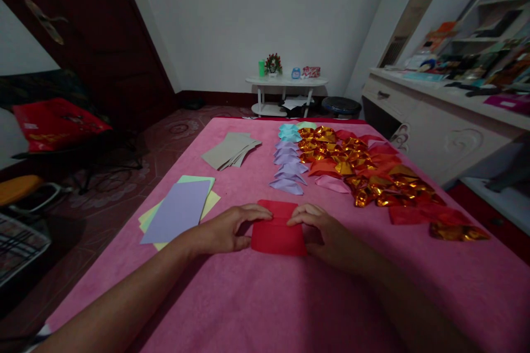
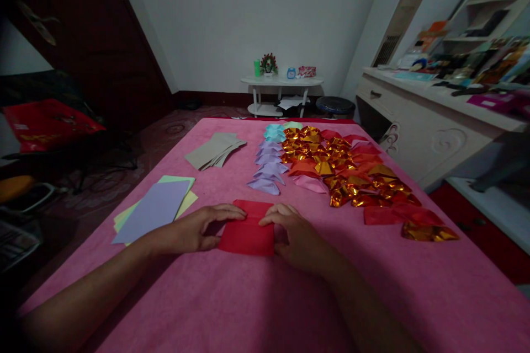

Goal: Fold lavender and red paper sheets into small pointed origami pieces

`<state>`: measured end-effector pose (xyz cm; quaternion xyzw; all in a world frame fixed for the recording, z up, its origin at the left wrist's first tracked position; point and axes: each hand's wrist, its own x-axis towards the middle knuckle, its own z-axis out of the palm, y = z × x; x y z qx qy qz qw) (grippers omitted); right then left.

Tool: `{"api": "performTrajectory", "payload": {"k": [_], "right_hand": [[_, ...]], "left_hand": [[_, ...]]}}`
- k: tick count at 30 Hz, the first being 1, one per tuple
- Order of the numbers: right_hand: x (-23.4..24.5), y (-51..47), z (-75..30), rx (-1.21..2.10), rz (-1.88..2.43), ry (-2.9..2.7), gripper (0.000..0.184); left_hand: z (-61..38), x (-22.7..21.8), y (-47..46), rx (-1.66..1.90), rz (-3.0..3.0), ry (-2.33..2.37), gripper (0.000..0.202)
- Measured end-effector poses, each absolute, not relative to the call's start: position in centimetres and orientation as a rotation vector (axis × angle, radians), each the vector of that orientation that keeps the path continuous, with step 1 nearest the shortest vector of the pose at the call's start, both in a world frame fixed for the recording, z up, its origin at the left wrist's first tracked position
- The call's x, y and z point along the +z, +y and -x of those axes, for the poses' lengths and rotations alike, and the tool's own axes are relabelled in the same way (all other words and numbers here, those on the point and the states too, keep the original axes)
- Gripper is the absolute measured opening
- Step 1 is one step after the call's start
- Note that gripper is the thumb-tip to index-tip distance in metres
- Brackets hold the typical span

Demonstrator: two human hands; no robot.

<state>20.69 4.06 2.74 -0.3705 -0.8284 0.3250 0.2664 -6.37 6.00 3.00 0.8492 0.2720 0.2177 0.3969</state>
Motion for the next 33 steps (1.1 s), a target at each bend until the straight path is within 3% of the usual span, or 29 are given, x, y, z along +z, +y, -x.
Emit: {"api": "performTrajectory", "payload": {"k": [4,6,9,12,18,24,33], "right_hand": [[1.9,4.0,-20.3,0.978,1.09,-2.079,0.014],[1.7,4.0,-20.2,0.991,1.141,-2.024,0.007],[1.6,3.9,-19.9,0.964,1.182,-1.968,0.013],[1.4,4.0,-19.6,0.902,1.214,-1.933,0.022],[0.9,4.5,-19.3,0.82,1.312,-1.853,0.012],[1.1,4.6,-18.9,0.774,1.344,-1.866,0.02],[0.9,4.5,-18.4,0.667,1.443,-1.892,0.021]], "left_hand": [[5.8,2.9,6.0,0.622,-2.098,0.762,0.044],[5.4,2.8,6.0,0.635,-2.04,0.796,0.032],[4.9,2.7,6.0,0.654,-1.958,0.822,0.022],[4.5,2.4,6.1,0.724,-1.834,0.873,0.03],[4.1,1.6,6.0,0.775,-1.684,1.003,0.036],[3.9,1.5,6.3,0.818,-1.712,1.077,0.044],[3.8,0.3,6.6,0.837,-1.7,1.246,0.026]]}}
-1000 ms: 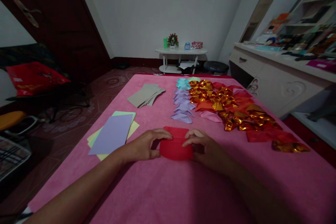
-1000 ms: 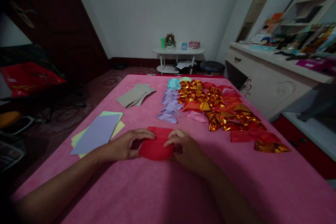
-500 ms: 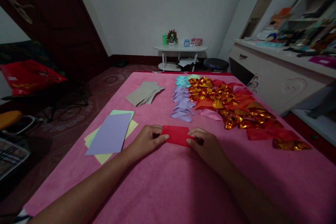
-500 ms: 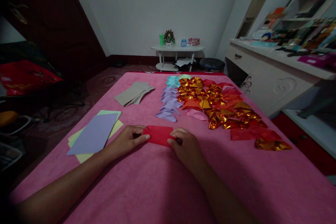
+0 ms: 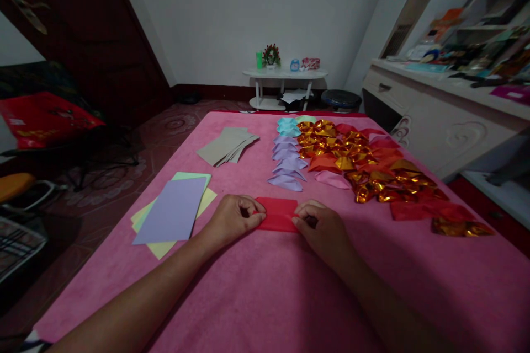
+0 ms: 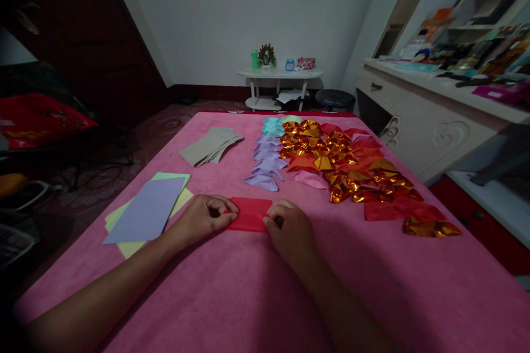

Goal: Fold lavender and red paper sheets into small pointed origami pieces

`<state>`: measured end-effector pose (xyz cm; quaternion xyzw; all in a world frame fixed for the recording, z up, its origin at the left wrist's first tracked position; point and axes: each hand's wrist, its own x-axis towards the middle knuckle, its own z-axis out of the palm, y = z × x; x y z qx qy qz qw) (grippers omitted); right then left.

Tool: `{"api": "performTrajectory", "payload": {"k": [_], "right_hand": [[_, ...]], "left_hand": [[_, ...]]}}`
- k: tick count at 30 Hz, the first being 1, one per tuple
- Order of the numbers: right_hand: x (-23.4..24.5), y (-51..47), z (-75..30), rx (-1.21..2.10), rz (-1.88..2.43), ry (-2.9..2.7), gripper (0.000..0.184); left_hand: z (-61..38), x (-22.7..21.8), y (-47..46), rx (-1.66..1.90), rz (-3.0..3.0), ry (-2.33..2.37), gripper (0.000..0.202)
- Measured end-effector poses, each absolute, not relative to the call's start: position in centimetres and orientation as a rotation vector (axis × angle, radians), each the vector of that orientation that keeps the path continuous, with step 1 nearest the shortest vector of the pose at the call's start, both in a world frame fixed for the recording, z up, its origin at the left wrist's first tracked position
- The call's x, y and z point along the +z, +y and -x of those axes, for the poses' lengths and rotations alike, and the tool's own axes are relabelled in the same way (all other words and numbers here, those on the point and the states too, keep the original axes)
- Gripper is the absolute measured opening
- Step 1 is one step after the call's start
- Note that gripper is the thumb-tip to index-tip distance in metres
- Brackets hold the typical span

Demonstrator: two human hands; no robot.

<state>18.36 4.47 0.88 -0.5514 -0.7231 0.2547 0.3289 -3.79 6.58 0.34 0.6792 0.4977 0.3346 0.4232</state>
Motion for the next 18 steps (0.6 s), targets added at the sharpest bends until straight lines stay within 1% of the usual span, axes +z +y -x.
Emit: {"api": "performTrajectory", "payload": {"k": [5,11,18], "right_hand": [[0.7,4.4,-18.3,0.599,1.505,-1.901,0.022],[0.7,4.3,-18.1,0.585,1.523,-1.86,0.019],[0.1,4.2,-18.3,0.585,1.474,-1.829,0.019]], "left_hand": [[3.8,0.2,6.7,0.835,-1.842,1.313,0.024],[3.7,-0.2,6.2,0.875,-2.0,1.386,0.029],[3.6,0.2,5.7,0.803,-2.013,1.525,0.029]]}}
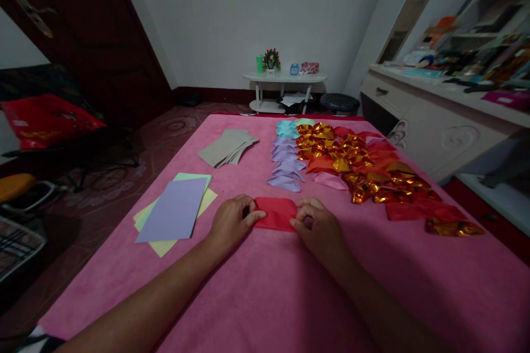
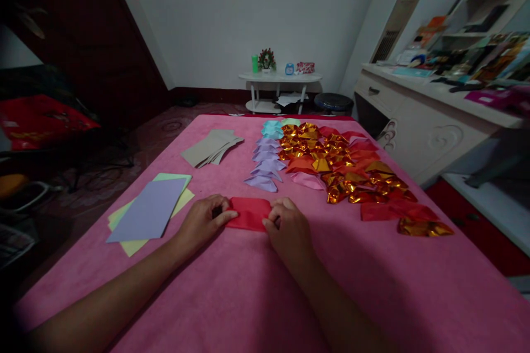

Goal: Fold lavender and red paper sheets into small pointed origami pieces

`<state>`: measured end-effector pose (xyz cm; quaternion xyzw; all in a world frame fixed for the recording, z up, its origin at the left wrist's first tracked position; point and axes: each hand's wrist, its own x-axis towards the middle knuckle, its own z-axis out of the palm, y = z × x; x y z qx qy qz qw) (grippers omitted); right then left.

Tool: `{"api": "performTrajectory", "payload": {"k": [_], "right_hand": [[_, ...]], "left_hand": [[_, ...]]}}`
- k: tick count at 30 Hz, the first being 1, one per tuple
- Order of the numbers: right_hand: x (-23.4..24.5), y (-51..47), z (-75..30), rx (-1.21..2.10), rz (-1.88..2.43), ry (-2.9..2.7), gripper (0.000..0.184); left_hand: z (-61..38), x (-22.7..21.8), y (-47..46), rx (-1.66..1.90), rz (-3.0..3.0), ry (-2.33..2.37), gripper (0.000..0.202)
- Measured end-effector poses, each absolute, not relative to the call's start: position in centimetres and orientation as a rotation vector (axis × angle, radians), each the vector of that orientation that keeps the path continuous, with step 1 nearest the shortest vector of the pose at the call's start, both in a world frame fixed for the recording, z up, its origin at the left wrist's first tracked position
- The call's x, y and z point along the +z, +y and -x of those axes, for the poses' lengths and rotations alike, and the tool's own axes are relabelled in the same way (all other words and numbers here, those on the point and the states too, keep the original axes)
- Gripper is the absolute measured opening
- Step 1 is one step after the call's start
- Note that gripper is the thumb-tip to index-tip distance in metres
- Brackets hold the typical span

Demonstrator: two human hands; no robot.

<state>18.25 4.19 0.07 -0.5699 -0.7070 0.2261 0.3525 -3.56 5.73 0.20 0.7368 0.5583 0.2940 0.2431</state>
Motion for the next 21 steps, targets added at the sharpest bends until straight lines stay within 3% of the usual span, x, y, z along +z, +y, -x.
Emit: {"api": "performTrajectory", "payload": {"k": [8,14,17,21], "right_hand": [[-0.5,4.2,-18.2,0.542,1.452,-1.829,0.02],[-0.4,4.2,-18.1,0.535,1.437,-1.833,0.02],[-0.3,4.2,-18.1,0.503,1.433,-1.849,0.015],[-0.4,4.2,-18.1,0.489,1.485,-1.828,0.011]], "left_hand": [[4.3,-0.1,6.2,0.802,-1.907,1.28,0.042],[3.8,-0.4,5.7,0.79,-2.039,1.477,0.037],[3.7,-0.1,5.2,0.76,-2.107,1.61,0.02],[3.7,0.5,5.2,0.683,-2.134,1.766,0.035]]}}
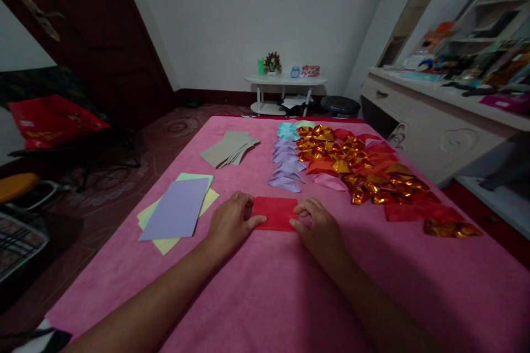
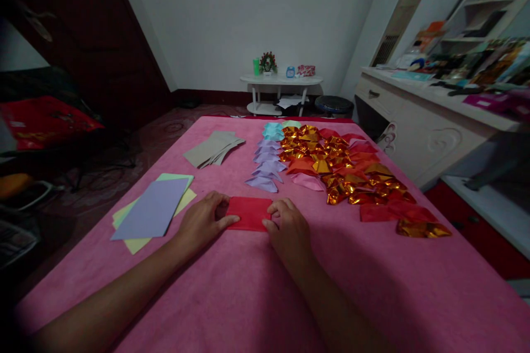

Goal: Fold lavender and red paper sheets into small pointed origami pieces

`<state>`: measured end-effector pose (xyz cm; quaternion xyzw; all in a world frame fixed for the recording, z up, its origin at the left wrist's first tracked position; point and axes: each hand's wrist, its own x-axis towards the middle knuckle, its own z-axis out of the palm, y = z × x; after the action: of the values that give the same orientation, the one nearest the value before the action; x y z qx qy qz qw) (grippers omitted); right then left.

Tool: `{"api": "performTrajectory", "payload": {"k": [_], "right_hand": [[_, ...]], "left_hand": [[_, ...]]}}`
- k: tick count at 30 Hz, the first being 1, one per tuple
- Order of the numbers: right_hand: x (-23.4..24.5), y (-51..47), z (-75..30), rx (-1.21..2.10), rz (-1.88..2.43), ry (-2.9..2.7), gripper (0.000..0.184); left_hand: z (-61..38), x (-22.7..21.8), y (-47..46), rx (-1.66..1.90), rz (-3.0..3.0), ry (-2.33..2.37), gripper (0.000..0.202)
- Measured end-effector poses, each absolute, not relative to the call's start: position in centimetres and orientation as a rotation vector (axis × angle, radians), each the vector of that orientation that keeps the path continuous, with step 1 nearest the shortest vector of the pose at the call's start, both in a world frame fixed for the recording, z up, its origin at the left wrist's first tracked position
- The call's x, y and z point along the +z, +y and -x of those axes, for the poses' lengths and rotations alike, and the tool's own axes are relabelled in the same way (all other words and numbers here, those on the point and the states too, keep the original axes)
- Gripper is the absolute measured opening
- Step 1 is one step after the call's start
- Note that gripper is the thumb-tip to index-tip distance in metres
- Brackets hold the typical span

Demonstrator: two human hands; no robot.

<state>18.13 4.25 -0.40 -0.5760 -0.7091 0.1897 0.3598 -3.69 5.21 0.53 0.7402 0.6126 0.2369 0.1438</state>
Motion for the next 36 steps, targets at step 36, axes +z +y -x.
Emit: {"api": "performTrajectory", "payload": {"k": [36], "right_hand": [[-0.4,5.3,-16.1,1.143,1.022,-1.177,0.018]], "left_hand": [[2.4,1.2,5.1,1.189,-1.308,1.224,0.028]]}}
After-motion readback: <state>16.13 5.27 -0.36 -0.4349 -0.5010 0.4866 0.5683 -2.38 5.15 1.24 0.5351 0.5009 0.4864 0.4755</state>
